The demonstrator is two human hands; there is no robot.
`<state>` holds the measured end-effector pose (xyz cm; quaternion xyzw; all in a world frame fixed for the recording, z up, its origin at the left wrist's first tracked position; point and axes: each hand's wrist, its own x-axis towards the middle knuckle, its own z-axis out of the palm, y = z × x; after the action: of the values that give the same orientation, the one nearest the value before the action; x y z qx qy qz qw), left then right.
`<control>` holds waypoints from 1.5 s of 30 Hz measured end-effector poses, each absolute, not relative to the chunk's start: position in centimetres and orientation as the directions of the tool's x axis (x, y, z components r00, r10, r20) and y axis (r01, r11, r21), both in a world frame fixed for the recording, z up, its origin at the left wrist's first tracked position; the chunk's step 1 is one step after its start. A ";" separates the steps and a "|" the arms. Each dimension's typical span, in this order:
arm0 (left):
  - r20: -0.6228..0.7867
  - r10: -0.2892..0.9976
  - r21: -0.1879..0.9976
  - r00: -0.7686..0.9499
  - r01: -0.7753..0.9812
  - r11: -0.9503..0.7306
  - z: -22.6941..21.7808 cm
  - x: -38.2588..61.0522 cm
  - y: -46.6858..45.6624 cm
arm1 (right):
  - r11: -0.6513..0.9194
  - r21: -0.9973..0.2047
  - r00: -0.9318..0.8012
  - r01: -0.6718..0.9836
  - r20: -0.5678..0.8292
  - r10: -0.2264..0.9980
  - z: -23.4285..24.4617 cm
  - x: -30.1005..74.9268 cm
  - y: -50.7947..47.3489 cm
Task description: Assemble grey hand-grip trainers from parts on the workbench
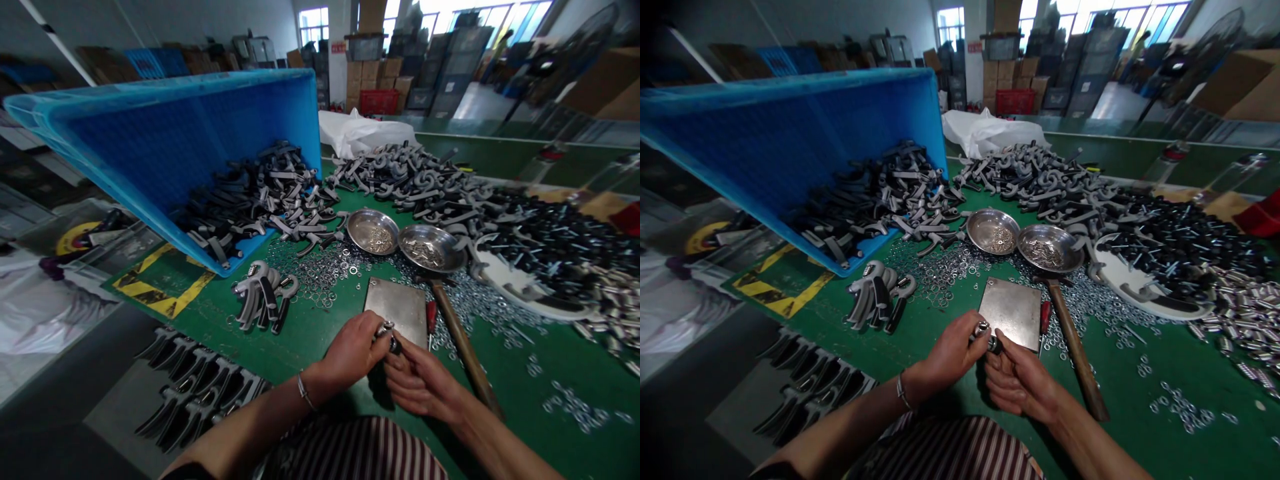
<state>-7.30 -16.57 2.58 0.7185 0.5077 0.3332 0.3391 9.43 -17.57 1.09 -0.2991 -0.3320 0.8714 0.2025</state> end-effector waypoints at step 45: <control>0.332 0.909 0.873 0.250 0.283 -0.397 2.2 -4.3 -14.9 | -0.362 -0.920 -0.396 0.149 -0.391 0.831 2.4 12.6 -16.9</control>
<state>-4.30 -14.90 2.20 0.7078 0.4210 0.4444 0.3526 12.59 -16.90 2.35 -0.4866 -0.5033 0.6667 0.2559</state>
